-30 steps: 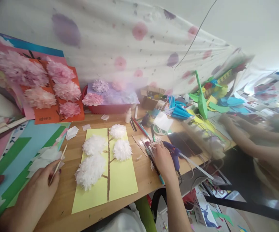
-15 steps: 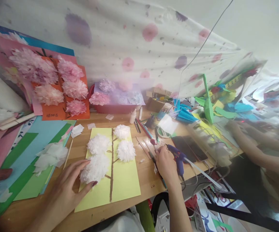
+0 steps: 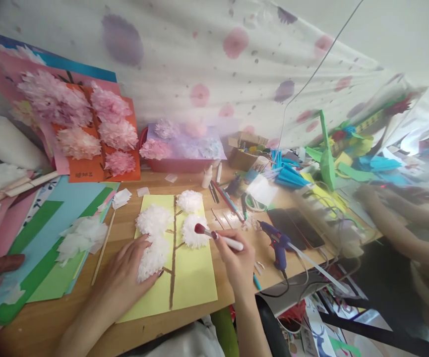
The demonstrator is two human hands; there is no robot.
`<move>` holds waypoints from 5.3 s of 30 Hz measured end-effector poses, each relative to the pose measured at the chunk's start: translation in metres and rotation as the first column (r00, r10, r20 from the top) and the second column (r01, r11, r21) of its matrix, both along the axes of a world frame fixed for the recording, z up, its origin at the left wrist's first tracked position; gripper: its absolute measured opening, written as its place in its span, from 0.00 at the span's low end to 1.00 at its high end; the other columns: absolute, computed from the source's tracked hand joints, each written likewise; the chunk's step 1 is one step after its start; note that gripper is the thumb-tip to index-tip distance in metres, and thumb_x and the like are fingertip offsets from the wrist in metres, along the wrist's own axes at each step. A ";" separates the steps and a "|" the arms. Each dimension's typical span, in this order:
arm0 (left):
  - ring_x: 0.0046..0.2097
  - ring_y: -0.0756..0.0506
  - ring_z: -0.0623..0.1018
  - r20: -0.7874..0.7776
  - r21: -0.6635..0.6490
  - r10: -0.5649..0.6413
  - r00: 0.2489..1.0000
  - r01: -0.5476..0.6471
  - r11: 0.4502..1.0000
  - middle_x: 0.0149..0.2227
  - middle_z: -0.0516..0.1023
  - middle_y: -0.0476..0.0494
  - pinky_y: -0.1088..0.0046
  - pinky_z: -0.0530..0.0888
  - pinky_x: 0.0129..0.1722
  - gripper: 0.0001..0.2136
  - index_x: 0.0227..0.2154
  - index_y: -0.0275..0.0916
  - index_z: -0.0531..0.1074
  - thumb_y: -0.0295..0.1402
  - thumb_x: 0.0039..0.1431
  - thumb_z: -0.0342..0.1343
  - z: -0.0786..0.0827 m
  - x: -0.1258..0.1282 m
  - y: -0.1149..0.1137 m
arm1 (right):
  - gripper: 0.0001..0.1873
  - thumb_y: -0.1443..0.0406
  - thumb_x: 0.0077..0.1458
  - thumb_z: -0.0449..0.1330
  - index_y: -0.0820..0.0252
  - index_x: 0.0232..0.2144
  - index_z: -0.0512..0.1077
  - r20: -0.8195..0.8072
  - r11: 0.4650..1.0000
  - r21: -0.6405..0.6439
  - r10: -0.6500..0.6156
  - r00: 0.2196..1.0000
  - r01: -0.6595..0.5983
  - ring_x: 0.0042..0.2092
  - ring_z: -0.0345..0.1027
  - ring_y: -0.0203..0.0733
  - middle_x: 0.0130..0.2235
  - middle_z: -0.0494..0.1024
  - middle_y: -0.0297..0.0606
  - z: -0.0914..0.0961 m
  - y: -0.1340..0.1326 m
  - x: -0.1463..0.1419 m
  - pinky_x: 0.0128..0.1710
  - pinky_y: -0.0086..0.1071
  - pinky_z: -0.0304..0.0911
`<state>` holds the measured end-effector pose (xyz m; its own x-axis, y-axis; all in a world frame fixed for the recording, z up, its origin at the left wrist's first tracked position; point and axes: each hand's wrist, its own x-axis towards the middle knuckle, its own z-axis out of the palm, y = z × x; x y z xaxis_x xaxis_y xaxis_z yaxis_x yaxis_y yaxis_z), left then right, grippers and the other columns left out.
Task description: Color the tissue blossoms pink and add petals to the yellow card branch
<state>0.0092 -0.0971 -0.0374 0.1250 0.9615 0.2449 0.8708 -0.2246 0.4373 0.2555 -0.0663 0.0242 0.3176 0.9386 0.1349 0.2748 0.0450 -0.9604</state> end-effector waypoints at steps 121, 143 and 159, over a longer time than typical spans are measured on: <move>0.28 0.49 0.77 0.808 -0.198 0.022 0.589 0.236 0.951 0.28 0.76 0.48 0.71 0.76 0.32 0.14 0.40 0.36 0.73 0.39 0.56 0.53 0.069 0.095 0.085 | 0.10 0.71 0.63 0.48 0.63 0.37 0.70 0.801 0.971 -0.198 0.239 0.549 -0.133 0.43 0.66 0.49 0.40 0.76 0.48 -0.013 0.069 0.057 0.43 0.38 0.58; 0.42 0.46 0.77 0.644 -0.490 -0.212 0.735 0.609 0.624 0.46 0.75 0.42 0.62 0.77 0.41 0.14 0.47 0.36 0.71 0.38 0.63 0.55 0.065 0.202 0.181 | 0.09 0.71 0.53 0.54 0.61 0.30 0.75 0.467 0.965 -0.174 0.254 0.847 -0.194 0.34 0.76 0.42 0.31 0.81 0.40 0.026 0.124 0.081 0.37 0.33 0.70; 0.49 0.42 0.76 0.674 -0.420 -0.150 0.724 0.542 0.727 0.51 0.73 0.40 0.57 0.75 0.47 0.16 0.50 0.37 0.70 0.39 0.63 0.55 0.064 0.177 0.210 | 0.10 0.70 0.58 0.54 0.67 0.42 0.70 0.832 0.892 -0.434 0.343 0.436 0.127 0.47 0.71 0.52 0.43 0.77 0.52 0.002 0.032 0.067 0.43 0.36 0.60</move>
